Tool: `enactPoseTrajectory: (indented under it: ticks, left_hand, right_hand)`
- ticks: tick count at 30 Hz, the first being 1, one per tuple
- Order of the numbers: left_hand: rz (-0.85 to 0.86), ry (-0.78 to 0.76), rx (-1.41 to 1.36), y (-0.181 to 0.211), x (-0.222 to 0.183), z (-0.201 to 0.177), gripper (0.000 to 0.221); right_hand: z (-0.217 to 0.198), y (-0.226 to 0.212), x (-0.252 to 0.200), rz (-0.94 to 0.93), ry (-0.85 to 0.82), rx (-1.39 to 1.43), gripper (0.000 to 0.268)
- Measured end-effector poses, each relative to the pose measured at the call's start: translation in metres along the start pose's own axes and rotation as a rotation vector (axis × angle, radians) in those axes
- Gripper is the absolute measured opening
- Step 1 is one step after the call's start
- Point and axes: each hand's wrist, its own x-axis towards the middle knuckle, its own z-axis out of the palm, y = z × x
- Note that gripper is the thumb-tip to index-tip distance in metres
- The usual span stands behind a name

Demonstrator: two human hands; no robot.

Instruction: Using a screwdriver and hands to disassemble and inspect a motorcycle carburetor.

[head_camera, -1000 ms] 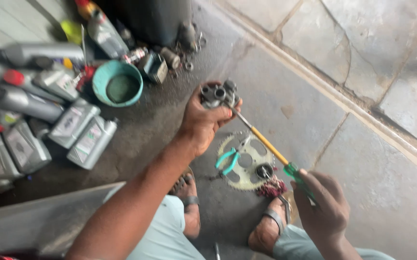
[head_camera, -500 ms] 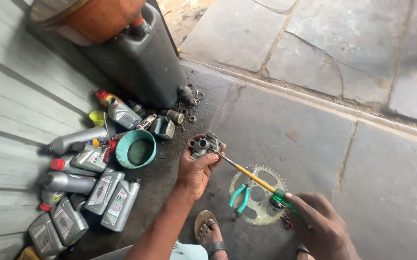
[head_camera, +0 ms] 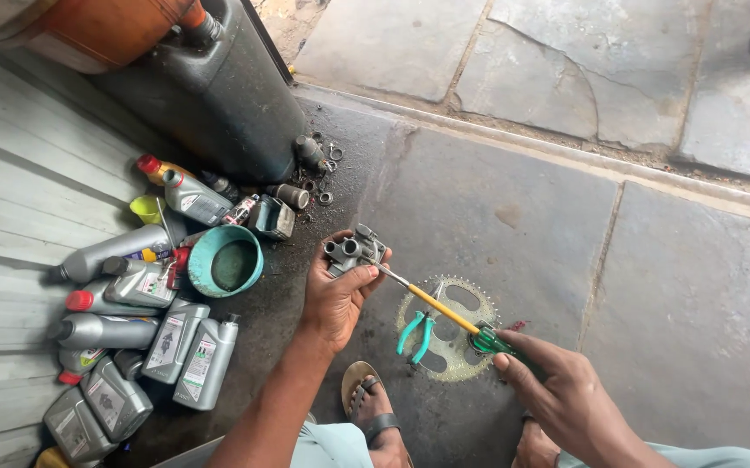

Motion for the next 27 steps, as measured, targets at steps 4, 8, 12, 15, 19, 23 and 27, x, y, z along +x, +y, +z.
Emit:
enactPoseTrajectory:
  ticks: [4, 8, 12, 15, 19, 23, 27]
  left_hand:
    - [0.044, -0.017, 0.007, -0.008, 0.003, -0.006, 0.055]
    - [0.1, -0.045, -0.017, -0.006, 0.0, 0.0, 0.056]
    - [0.321, -0.13, 0.054, -0.003, -0.005, 0.004, 0.052]
    - [0.493, -0.21, 0.157, -0.002, -0.006, 0.007, 0.049]
    - [0.582, -0.27, 0.239, -0.006, -0.006, 0.004, 0.047]
    - [0.585, -0.281, 0.202, -0.002, -0.007, 0.006, 0.048]
    - [0.628, -0.293, 0.253, -0.001, -0.008, 0.007, 0.048]
  right_hand:
    - [0.006, 0.013, -0.004, -0.138, 0.018, -0.016, 0.047]
    - [0.001, 0.02, -0.007, -0.444, 0.198, -0.181, 0.045]
    - [-0.007, 0.034, 0.003, -0.312, 0.155, 0.174, 0.044]
    - [-0.011, 0.04, 0.011, -0.003, -0.098, 0.713, 0.045]
    - [-0.007, 0.055, 0.018, 0.16, -0.292, 0.774, 0.049]
    - [-0.006, 0.059, 0.02, 0.034, -0.215, 0.573, 0.051]
    - [-0.008, 0.05, 0.02, -0.055, -0.038, 0.36, 0.046]
